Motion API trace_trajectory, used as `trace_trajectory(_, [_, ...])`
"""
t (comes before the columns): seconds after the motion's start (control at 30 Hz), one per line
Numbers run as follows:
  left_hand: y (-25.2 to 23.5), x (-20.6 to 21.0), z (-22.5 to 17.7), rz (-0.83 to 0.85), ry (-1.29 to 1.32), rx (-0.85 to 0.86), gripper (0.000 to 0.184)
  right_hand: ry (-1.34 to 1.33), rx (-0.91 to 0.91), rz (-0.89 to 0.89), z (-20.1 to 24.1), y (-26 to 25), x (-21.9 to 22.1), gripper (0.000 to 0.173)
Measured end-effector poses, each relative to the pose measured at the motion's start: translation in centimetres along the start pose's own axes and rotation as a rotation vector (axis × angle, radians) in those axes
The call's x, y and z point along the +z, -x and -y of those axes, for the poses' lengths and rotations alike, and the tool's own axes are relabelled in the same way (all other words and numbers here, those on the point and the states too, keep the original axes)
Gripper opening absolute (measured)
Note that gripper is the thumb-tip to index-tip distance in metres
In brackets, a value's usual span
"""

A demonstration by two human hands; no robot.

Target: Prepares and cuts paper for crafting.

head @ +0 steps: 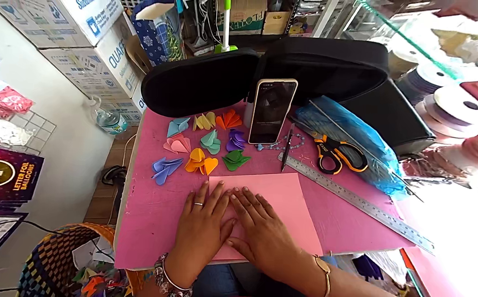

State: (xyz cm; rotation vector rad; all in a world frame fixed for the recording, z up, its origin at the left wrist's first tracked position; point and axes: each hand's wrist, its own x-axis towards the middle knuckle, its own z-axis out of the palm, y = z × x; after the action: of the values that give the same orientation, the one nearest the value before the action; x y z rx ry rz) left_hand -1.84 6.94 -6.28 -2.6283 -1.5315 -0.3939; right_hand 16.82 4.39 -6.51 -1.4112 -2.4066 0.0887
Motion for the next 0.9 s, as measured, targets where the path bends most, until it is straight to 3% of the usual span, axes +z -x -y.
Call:
trace_trajectory(0.37, [0.0, 0.0, 0.2, -0.003, -0.049, 0.024, 0.062, 0.104, 0.2, -0.045, -5.6, 4.8, -1.5, 0.089])
trace_trajectory(0.67, [-0.8, -1.2, -0.1, 0.053, -0.072, 0.02, 0.062, 0.196, 0.154, -0.124, -5.6, 3.7, -2.3, 0.06])
trace_trajectory(0.8, [-1.3, -1.8, -2.7, 0.015, -0.078, -0.028, 0.068, 0.25, 0.154, -0.144, -5.4, 3.4, -2.1, 0.055])
trace_trajectory(0.9, [-0.3, -1.2, -6.8, -0.063, 0.004, 0.07, 0.061, 0.25, 0.152, -0.13, -5.4, 3.5, -2.3, 0.054])
